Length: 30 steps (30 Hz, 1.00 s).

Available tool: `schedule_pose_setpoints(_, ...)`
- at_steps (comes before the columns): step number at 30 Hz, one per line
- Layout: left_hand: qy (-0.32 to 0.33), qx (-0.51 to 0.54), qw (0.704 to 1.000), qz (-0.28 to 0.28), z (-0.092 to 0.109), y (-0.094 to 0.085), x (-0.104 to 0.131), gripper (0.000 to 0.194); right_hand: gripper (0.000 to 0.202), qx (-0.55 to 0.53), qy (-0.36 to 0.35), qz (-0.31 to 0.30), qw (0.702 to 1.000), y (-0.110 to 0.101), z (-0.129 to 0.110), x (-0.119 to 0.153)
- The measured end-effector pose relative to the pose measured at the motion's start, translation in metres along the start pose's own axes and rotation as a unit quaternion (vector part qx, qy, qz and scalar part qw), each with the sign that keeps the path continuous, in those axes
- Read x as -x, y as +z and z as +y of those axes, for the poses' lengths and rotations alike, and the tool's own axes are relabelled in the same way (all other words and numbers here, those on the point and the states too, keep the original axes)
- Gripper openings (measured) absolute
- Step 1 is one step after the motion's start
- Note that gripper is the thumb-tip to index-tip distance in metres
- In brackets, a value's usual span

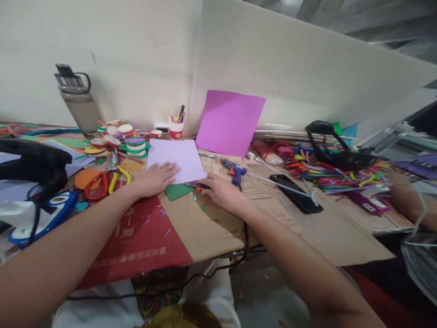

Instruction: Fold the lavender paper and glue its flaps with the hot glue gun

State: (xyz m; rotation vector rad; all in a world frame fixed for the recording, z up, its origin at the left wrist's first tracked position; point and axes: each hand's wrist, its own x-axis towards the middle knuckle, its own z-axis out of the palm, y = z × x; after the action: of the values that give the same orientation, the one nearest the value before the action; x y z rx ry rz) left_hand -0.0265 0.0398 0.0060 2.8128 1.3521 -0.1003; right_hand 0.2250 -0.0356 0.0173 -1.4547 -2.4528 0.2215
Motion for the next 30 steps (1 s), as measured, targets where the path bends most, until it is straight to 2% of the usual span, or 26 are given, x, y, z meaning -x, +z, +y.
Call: schedule_pose_setpoints(30, 0.001, 0.02, 1.0, 0.004, -0.001, 0.002, -0.001, 0.055, 0.024, 0.048, -0.021, -0.014, 0.999, 0.005, -0.015, -0.011)
